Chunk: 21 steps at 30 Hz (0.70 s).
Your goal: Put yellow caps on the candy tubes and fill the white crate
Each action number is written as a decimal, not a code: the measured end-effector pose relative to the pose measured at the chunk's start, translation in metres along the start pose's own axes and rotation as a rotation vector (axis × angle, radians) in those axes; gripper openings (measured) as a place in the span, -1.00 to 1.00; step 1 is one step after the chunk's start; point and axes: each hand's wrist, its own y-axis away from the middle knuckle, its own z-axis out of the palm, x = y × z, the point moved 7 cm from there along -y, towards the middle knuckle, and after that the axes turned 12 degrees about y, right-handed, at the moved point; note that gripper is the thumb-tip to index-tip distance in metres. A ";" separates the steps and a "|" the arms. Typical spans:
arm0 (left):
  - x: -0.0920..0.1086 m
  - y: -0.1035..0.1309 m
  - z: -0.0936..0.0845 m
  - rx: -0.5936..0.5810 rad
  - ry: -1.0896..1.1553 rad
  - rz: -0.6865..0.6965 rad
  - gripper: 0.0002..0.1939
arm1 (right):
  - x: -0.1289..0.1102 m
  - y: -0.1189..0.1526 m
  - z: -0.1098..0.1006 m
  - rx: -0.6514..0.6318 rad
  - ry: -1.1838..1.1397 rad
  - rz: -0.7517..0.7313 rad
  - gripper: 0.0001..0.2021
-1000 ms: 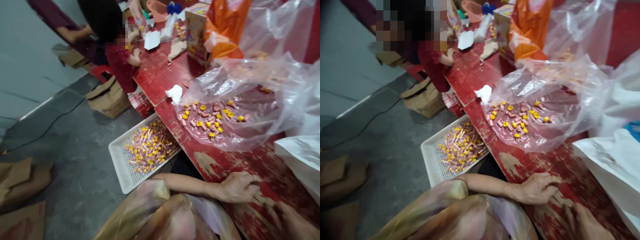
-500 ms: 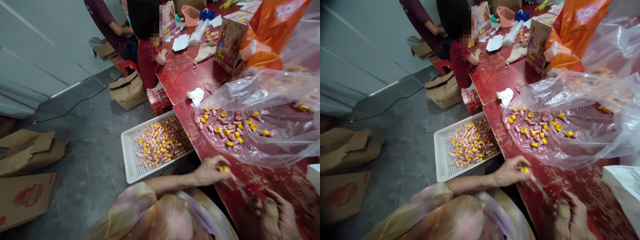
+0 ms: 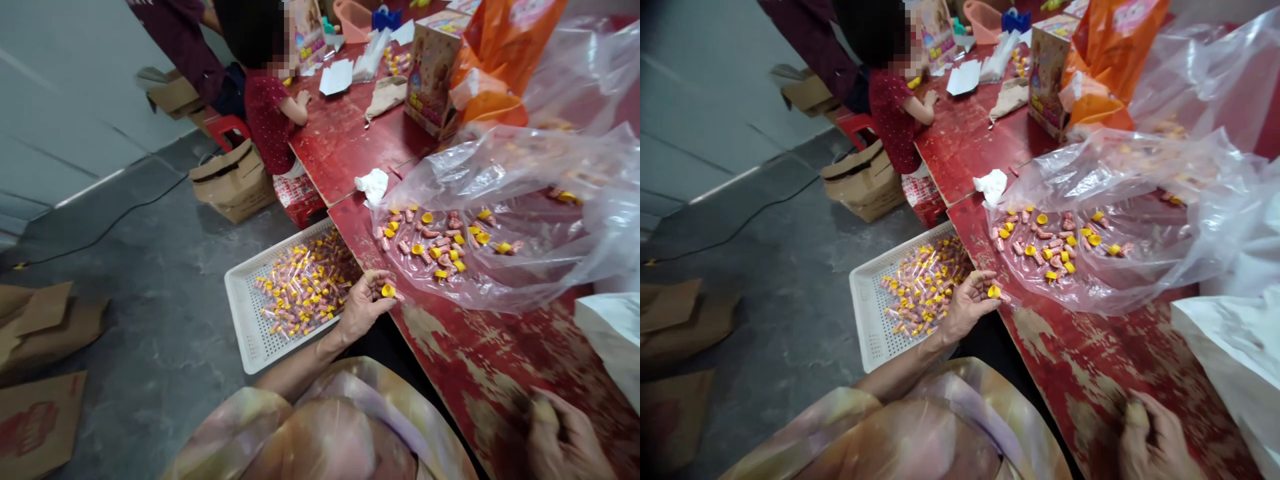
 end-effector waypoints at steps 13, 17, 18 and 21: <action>-0.016 0.012 0.017 -0.115 0.207 -0.198 -0.57 | -0.084 -0.003 0.013 -0.009 -0.123 -0.406 -0.65; -0.043 0.029 0.047 -0.216 0.269 -0.365 -0.56 | -0.127 0.001 0.013 -0.086 -0.229 -0.541 -0.52; -0.049 0.034 0.053 -0.222 0.257 -0.386 -0.55 | -0.135 0.003 0.013 -0.068 -0.203 -0.588 -0.52; -0.056 0.041 0.061 -0.254 0.167 -0.372 -0.55 | -0.136 0.006 0.016 -0.061 -0.063 -0.693 -0.62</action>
